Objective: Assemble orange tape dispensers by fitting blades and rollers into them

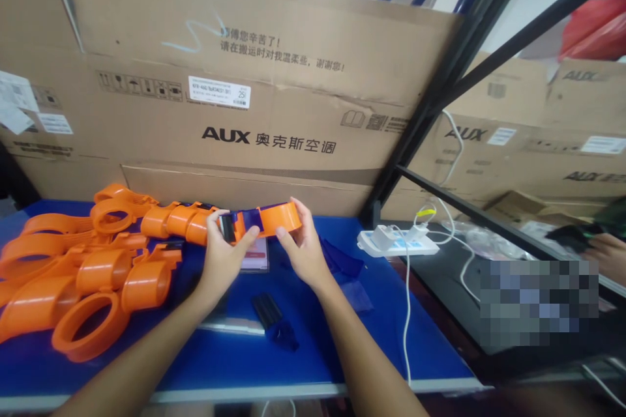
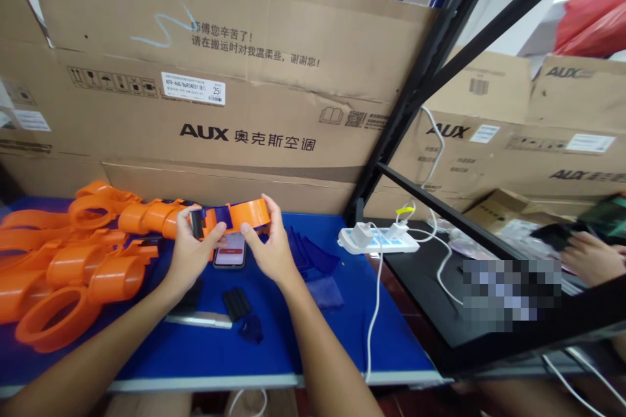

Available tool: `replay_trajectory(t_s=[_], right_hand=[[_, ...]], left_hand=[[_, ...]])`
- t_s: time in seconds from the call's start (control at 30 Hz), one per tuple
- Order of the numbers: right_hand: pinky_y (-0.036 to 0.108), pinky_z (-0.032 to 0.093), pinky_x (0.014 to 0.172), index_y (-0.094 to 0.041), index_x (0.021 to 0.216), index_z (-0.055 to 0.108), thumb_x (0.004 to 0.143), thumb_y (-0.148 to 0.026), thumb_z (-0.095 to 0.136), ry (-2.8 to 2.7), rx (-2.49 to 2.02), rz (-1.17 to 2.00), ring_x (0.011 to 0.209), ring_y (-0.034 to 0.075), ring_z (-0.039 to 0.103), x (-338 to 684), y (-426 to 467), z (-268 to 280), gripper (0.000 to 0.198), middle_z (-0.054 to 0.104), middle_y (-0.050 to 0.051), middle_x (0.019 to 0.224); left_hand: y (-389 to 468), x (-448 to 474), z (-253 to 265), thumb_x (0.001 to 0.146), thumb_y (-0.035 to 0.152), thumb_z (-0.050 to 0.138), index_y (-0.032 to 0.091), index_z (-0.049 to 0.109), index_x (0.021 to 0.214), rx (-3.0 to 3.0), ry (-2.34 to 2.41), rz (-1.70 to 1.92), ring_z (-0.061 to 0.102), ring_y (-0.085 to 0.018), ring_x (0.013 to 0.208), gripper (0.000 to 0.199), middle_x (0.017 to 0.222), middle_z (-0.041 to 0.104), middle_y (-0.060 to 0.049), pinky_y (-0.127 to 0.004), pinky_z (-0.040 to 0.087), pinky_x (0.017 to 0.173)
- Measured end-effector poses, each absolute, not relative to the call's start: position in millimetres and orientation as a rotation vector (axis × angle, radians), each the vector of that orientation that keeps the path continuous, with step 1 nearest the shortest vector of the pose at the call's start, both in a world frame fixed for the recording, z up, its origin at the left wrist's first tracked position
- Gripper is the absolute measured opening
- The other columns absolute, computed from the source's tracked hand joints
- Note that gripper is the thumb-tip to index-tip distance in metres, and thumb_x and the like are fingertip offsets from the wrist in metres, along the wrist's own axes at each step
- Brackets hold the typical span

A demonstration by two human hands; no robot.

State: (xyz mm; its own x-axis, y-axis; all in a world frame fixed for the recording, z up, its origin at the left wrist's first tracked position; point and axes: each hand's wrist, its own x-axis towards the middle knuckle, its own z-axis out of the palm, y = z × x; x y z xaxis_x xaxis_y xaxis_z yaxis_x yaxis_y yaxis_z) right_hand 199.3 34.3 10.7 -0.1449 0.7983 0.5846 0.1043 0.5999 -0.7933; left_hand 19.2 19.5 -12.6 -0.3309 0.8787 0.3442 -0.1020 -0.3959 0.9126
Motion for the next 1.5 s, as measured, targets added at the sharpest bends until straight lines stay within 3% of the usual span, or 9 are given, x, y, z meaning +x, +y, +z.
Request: replay_trajectory(t_s=[0.07,0.2,0.33,0.53,0.7,0.87,1.0,1.37,1.5], right_hand=[[0.047,0.054,0.104,-0.023,0.153,0.036,0.094,-0.053,0.064,-1.573,-0.798,0.689,0.127,0.030,0.061,200,38,10,0.071,0.053,0.016,0.149],[0.043,0.059,0.090,-0.021,0.145,0.045,0.095,-0.054,0.060,-1.416,-0.880,0.622,0.113,0.029,0.067,211,51,12,0.062,0.063,0.016,0.136],[0.040,0.058,0.086,-0.018,0.134,0.050,0.090,-0.059,0.064,-1.152,-0.986,0.442,0.104,0.027,0.069,240,69,16,0.061,0.069,0.015,0.123],[0.039,0.055,0.081,-0.015,0.130,0.048,0.077,-0.063,0.074,-0.962,-1.300,0.160,0.084,0.024,0.069,296,87,10,0.077,0.068,0.016,0.113],[0.046,0.048,0.095,-0.014,0.123,0.050,0.072,-0.063,0.075,-1.025,-1.548,-0.051,0.101,0.032,0.063,318,97,-6,0.074,0.065,0.018,0.115],[0.052,0.041,0.105,-0.012,0.126,0.048,0.078,-0.059,0.069,-1.078,-1.604,-0.023,0.119,0.039,0.055,320,104,-15,0.070,0.059,0.025,0.125],[0.055,0.042,0.104,-0.009,0.128,0.048,0.080,-0.051,0.066,-1.105,-1.686,0.068,0.122,0.044,0.055,323,112,-23,0.067,0.059,0.030,0.124],[0.050,0.048,0.099,-0.011,0.133,0.049,0.080,-0.052,0.060,-1.184,-1.753,0.151,0.114,0.040,0.063,322,121,-30,0.068,0.066,0.026,0.122],[0.050,0.045,0.105,-0.011,0.133,0.049,0.080,-0.050,0.058,-1.234,-1.705,0.123,0.122,0.039,0.058,315,118,-27,0.066,0.062,0.026,0.128]], left_hand=[[19,21,-16,0.076,0.044,0.085,0.029,0.043,0.132,1.211,1.042,1.747,0.072,-0.023,0.085,0.072,0.114,0.059,-0.006,-0.040,0.065,0.068],[19,27,-19,0.080,0.044,0.081,0.028,0.039,0.144,1.263,0.936,1.658,0.071,-0.026,0.096,0.078,0.116,0.062,-0.010,-0.038,0.065,0.070],[18,28,-20,0.085,0.048,0.076,0.025,0.044,0.142,1.312,0.979,1.641,0.069,-0.020,0.087,0.070,0.110,0.062,-0.007,-0.032,0.062,0.065],[11,25,-13,0.087,0.047,0.073,0.024,0.059,0.126,1.405,0.939,1.589,0.066,-0.016,0.074,0.048,0.090,0.063,-0.001,-0.026,0.055,0.060],[-1,26,-12,0.092,0.043,0.068,0.023,0.071,0.102,1.692,0.927,1.396,0.064,-0.016,0.068,0.023,0.079,0.067,-0.002,-0.028,0.051,0.060],[-9,27,-11,0.093,0.041,0.066,0.024,0.075,0.094,1.994,0.911,1.251,0.065,-0.018,0.065,0.018,0.076,0.071,-0.003,-0.029,0.051,0.058],[-14,27,-8,0.095,0.040,0.064,0.024,0.074,0.089,2.122,0.876,1.157,0.064,-0.017,0.064,0.020,0.076,0.071,-0.003,-0.028,0.050,0.059],[-14,29,-11,0.097,0.041,0.060,0.022,0.074,0.092,2.168,0.894,1.128,0.061,-0.013,0.063,0.024,0.076,0.071,-0.001,-0.026,0.048,0.061],[-20,23,0,0.097,0.040,0.060,0.024,0.073,0.101,2.294,0.948,1.155,0.069,-0.017,0.076,0.021,0.085,0.075,-0.002,-0.029,0.053,0.073]])
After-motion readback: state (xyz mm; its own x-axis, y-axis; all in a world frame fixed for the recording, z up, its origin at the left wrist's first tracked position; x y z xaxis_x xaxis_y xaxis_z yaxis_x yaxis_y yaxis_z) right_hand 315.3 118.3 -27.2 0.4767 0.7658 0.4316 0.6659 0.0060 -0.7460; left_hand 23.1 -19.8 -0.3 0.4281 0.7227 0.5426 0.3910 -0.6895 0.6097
